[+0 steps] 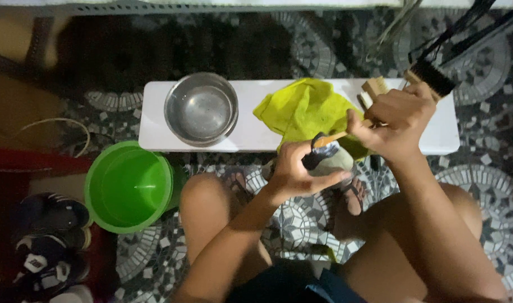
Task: The person cleans a gray and black sneaker using a toothbrush and a yellow cloth. They scrub the shoe's upper and sole, then wipe it with the cloth. A metal bowl and green bucket are nearby.
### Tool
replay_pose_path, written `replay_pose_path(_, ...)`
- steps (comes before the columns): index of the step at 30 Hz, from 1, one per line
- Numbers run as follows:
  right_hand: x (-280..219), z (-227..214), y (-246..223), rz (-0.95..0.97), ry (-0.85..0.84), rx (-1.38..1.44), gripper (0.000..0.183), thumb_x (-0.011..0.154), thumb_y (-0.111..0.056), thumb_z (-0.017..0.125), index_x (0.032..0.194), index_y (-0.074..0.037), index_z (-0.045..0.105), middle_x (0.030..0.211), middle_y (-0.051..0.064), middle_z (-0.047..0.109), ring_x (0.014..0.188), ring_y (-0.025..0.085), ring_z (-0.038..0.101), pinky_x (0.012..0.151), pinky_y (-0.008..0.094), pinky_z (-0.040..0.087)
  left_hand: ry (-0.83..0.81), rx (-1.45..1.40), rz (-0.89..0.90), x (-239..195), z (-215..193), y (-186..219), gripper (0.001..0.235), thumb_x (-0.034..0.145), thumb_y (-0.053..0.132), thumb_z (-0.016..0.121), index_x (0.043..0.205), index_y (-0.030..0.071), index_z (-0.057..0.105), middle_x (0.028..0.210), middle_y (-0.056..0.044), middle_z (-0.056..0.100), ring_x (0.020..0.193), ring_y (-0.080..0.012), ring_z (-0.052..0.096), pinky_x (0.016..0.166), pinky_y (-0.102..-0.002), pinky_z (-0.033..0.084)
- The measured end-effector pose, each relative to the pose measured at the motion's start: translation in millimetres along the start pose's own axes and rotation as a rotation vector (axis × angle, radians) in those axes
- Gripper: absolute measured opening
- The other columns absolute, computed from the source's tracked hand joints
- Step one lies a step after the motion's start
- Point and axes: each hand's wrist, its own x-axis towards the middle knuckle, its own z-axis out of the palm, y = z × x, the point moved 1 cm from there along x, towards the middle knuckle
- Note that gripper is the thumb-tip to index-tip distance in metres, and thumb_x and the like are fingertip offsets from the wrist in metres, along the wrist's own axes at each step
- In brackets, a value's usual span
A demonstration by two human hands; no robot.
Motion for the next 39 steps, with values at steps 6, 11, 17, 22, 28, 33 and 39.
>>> replay_pose_path(6,-10.1,8.6,4.3,0.040,0.028,0.157,0.064,0.110,-0.037,0.087,0.061,-0.019,0.051,0.054,0.005,0.049,0.052,0.035,0.055,0.072,0.044,0.035,0.066,-0.291,0.185,13.9,-13.1,19.9,0.029,0.082,0.029,0.096,0.080,0.010,0.074,0.060,-0.011,0.067,0.049,-0.0165,0.059,0.053,-0.028,0.048)
replay_pose_path(11,-16.8,14.4,11.1,0.155,0.030,0.227,0.065,0.111,-0.028,0.091,0.059,-0.017,0.053,0.051,0.003,0.048,0.052,0.035,0.055,0.068,0.042,0.035,0.065,-0.319,0.221,13.6,-14.9,18.8,0.032,0.083,0.029,0.097,0.084,0.007,0.073,0.061,-0.012,0.068,0.053,-0.0130,0.059,0.054,-0.030,0.048)
replay_pose_path(17,-29.3,5.7,-2.2,0.296,0.089,0.319,0.065,0.110,-0.020,0.093,0.058,-0.016,0.055,0.050,0.003,0.045,0.050,0.035,0.050,0.065,0.038,0.034,0.049,-0.290,0.240,16.0,-17.3,30.1,0.033,0.084,0.029,0.096,0.092,0.005,0.076,0.060,-0.009,0.065,0.050,-0.0125,0.053,0.054,-0.028,0.046)
replay_pose_path(22,-18.1,7.2,-17.2,0.198,0.079,0.222,0.064,0.111,-0.023,0.091,0.060,-0.015,0.055,0.053,0.006,0.049,0.051,0.035,0.054,0.064,0.041,0.032,0.053,-0.291,0.234,10.4,-16.1,21.7,0.033,0.084,0.030,0.096,0.088,0.006,0.074,0.060,-0.011,0.067,0.050,-0.0138,0.056,0.054,-0.030,0.047)
replay_pose_path(28,-25.6,13.8,-5.4,0.191,0.057,0.261,0.064,0.113,-0.027,0.089,0.060,-0.017,0.054,0.052,0.004,0.049,0.052,0.035,0.055,0.068,0.039,0.032,0.060,-0.295,0.251,13.4,-13.5,13.2,0.035,0.083,0.032,0.096,0.081,0.007,0.072,0.061,-0.013,0.070,0.050,-0.0157,0.060,0.054,-0.032,0.049)
replay_pose_path(33,-17.6,6.5,-16.8,0.243,0.062,0.352,0.065,0.111,-0.020,0.091,0.058,-0.013,0.054,0.049,0.007,0.047,0.046,0.036,0.050,0.060,0.040,0.033,0.076,-0.226,0.277,20.1,-17.2,38.7,0.040,0.082,0.035,0.095,0.076,0.008,0.065,0.057,-0.016,0.062,0.049,-0.0266,0.065,0.056,-0.029,0.049)
replay_pose_path(39,-22.8,9.0,-9.7,0.253,0.070,0.267,0.071,0.113,-0.020,0.091,0.056,-0.014,0.050,0.049,0.008,0.047,0.047,0.037,0.052,0.060,0.041,0.032,0.030,-0.247,0.253,19.7,-14.3,29.3,0.037,0.082,0.032,0.098,0.097,0.005,0.078,0.072,-0.018,0.074,0.064,-0.0250,0.076,0.064,-0.036,0.056)
